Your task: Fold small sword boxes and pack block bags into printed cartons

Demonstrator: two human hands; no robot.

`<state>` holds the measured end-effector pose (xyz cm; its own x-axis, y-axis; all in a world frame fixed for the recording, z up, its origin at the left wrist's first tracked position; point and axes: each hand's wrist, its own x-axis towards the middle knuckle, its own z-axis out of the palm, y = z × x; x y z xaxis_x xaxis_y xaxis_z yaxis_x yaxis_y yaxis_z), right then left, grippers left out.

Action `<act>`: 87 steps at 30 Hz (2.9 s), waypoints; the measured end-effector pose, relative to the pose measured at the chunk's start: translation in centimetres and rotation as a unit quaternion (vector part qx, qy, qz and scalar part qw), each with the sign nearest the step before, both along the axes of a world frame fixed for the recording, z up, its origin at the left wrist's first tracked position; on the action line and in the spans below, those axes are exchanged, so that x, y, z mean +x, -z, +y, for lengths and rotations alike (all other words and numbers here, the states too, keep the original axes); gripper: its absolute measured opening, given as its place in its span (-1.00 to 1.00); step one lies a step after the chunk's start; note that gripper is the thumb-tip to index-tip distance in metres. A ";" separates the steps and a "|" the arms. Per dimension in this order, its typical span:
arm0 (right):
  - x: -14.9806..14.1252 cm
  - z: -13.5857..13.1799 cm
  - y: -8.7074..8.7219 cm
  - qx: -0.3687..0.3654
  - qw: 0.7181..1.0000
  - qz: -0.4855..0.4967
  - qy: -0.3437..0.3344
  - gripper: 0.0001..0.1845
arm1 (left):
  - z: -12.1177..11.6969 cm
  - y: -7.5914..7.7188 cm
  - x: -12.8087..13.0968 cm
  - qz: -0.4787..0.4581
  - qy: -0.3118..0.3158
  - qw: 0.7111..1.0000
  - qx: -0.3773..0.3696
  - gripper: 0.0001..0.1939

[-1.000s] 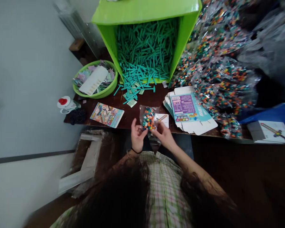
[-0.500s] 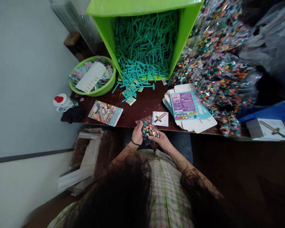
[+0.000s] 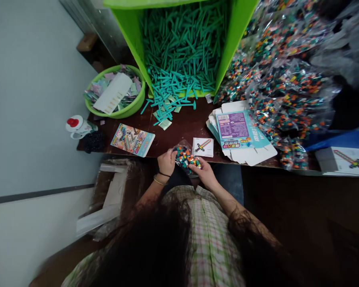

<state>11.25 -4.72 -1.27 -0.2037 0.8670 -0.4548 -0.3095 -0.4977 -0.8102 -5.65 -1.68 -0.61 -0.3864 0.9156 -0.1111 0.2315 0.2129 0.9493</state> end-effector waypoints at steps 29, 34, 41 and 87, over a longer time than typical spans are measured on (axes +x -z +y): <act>0.9 1.4 -1.0 0.036 0.996 0.000 -0.084 -0.37 | -0.6 -2.0 1.2 -0.253 0.108 0.959 -0.067 -0.52; 1.1 1.3 -0.5 0.083 0.992 -0.067 -0.067 -0.43 | 1.9 -1.5 -0.4 -0.124 0.092 0.986 -0.067 -0.56; 4.0 1.2 -0.3 0.140 0.976 -0.164 -0.027 -0.61 | 4.5 -1.4 -4.0 0.224 0.035 0.972 -0.059 -0.62; 5.1 2.9 4.5 0.443 0.687 -0.571 -0.075 -0.50 | 0.9 -2.8 -8.1 0.499 0.068 0.860 -0.084 -0.25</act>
